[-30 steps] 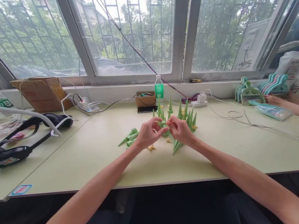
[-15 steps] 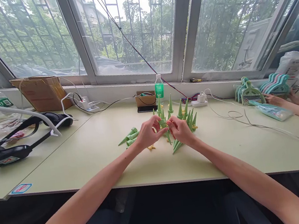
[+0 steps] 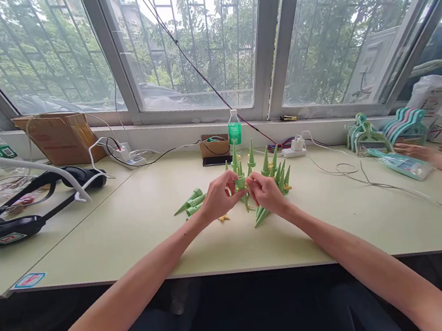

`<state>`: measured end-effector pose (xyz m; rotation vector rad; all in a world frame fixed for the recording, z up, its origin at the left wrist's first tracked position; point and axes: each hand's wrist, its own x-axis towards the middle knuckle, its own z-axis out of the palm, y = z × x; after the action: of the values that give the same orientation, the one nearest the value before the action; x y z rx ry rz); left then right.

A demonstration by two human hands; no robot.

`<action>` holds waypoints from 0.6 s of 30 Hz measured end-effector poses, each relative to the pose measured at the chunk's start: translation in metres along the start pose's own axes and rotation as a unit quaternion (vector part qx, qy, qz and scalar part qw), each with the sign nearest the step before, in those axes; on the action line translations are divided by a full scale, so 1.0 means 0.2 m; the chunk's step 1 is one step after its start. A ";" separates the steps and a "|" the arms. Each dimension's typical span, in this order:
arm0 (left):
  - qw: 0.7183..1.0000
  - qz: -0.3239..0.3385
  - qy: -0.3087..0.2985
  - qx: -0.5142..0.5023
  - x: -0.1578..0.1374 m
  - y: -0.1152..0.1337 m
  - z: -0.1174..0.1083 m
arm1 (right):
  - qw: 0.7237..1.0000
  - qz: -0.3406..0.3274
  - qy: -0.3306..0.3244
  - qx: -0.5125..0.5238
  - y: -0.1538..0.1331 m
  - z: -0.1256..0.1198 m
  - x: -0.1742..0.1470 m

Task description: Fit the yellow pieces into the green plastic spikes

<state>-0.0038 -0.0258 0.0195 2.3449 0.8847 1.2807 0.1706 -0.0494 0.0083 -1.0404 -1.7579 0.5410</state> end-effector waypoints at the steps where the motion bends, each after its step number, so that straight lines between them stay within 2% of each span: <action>1: 1.000 0.002 0.000 0.000 0.00 0.00 0.00 | 1.000 0.002 -0.001 0.007 0.00 0.00 0.00; 11: 0.999 0.010 0.030 -0.008 0.00 0.02 0.00 | 0.999 0.018 -0.008 0.034 -0.01 0.02 0.00; 18: 0.999 0.002 0.037 -0.018 0.00 0.03 0.00 | 1.000 -0.010 -0.010 0.005 0.01 0.02 0.00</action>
<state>-0.0016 -0.0299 0.0239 2.2845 0.8726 1.3825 0.1671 -0.0477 0.0052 -1.0130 -1.7799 0.5499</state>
